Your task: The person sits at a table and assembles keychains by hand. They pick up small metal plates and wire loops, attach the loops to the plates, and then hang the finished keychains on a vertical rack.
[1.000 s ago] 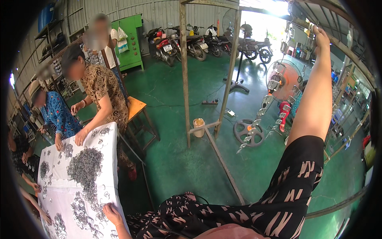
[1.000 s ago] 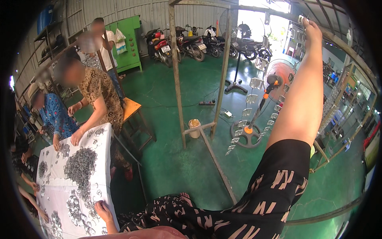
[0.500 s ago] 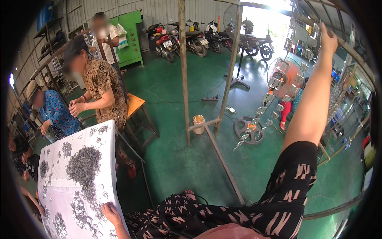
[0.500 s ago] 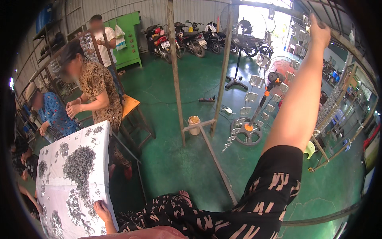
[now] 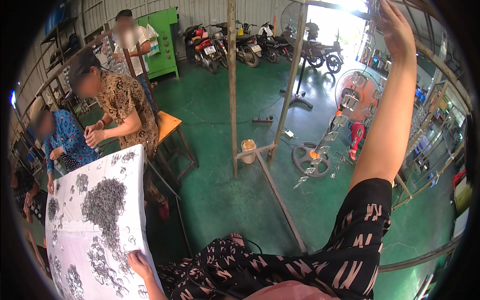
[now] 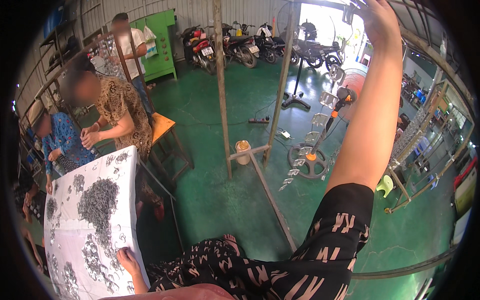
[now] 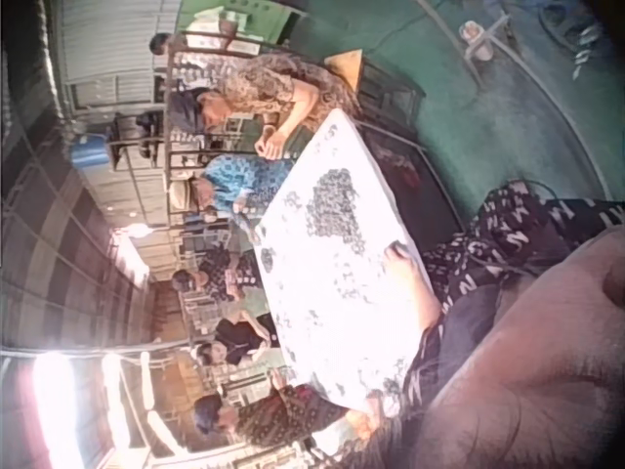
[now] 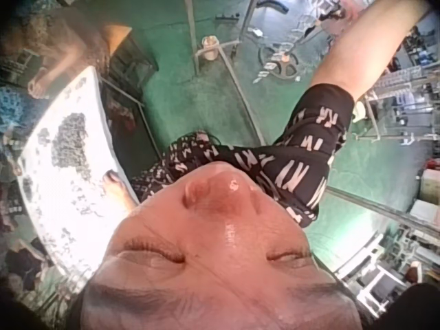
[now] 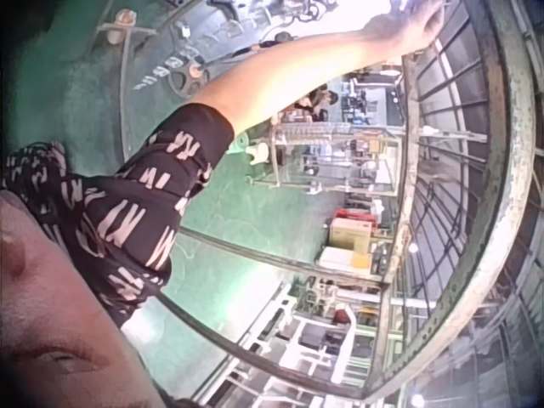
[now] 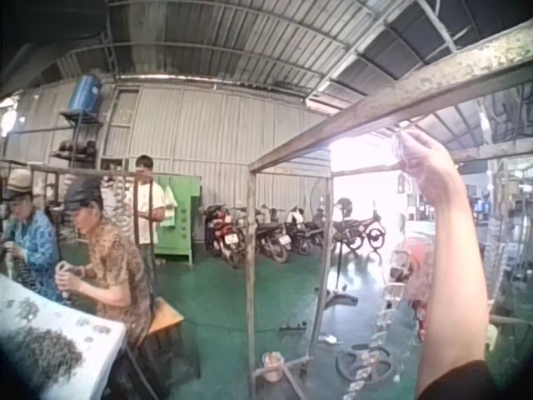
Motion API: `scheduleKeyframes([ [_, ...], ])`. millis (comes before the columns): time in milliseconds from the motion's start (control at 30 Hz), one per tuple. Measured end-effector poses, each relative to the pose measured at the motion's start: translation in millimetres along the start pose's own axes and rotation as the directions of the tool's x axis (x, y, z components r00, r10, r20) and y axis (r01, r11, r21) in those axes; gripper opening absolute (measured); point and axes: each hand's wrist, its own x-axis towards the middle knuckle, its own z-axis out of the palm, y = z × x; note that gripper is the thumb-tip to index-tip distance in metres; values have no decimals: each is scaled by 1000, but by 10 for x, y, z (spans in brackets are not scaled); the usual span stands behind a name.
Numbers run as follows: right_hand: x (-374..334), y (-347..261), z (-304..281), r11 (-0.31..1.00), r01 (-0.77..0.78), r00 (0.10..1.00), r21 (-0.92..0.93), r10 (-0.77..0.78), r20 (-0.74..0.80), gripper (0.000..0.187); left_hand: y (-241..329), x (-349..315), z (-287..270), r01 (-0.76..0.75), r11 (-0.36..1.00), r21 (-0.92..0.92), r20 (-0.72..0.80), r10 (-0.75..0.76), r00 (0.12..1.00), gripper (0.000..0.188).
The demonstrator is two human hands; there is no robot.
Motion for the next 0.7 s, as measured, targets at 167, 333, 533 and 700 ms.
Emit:
scheduleKeyframes([
  [167, 53, 18, -30, 994, -33, 996, -108, 24, -87, 25, 20, 5, -19, 0, 1000, 6, 0, 0, 1000, 10],
  [333, 110, 23, -161, 964, -37, 975, -263, -23, -221, 27, 7, 9, -6, 20, 1000, 11, 15, -20, 1000, 10],
  [533, 128, 34, -326, 874, 66, 938, -481, -219, -269, 22, 25, 20, -22, 25, 999, -24, 12, -25, 1000, 11],
  [700, 394, 268, -793, 737, 137, 902, -661, -370, -225, 21, -35, 14, -1, 5, 1000, -5, 30, -5, 1000, 12],
])
